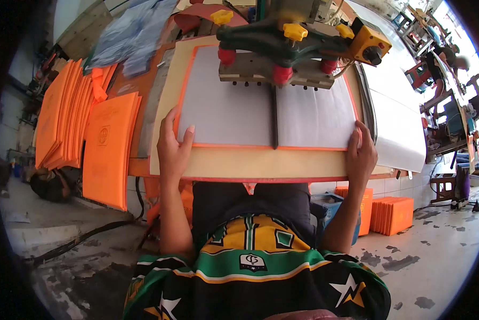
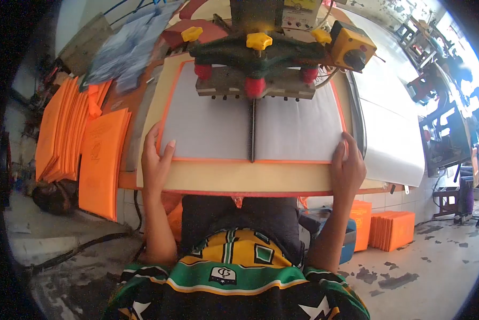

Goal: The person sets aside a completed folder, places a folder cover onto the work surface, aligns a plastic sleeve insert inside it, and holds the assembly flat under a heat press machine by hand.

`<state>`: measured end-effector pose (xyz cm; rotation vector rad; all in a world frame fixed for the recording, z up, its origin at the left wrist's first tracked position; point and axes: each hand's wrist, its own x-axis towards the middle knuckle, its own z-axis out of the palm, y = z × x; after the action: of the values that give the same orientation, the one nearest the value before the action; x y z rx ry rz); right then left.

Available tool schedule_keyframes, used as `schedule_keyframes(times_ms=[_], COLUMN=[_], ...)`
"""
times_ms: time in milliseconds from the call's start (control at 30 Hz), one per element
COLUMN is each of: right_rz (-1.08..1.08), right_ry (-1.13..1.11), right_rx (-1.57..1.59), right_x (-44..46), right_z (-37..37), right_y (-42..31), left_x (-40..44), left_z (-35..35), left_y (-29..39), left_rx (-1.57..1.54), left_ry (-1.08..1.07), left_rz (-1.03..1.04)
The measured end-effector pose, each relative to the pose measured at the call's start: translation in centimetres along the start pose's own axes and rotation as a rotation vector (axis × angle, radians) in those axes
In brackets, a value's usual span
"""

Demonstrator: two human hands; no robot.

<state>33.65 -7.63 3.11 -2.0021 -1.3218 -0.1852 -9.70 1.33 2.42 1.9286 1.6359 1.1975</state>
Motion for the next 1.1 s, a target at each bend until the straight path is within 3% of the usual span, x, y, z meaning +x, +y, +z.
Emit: schedule_keyframes(times_ms=[200, 267, 400, 1100], right_rz=[0.074, -0.065, -0.02, -0.027], right_ry=[-0.058, 0.043, -0.003, 0.012], right_rx=[0.013, -0.029, -0.054, -0.05], right_x=[0.2, -0.1, -0.1, -0.2], right_z=[0.0, 0.4, 0.3, 0.1], right_y=[0.0, 1.0, 0.7, 0.1], left_x=[0.7, -1.4, -0.7, -0.2], left_z=[0.7, 0.2, -0.1, 0.1], left_y=[-1.9, -1.7, -0.4, -0.6], left_rx=[0.107, 0.136, 0.051, 0.043], left_ry=[0.037, 0.035, -0.016, 0.025], left_rz=[0.084, 0.084, 0.004, 0.151])
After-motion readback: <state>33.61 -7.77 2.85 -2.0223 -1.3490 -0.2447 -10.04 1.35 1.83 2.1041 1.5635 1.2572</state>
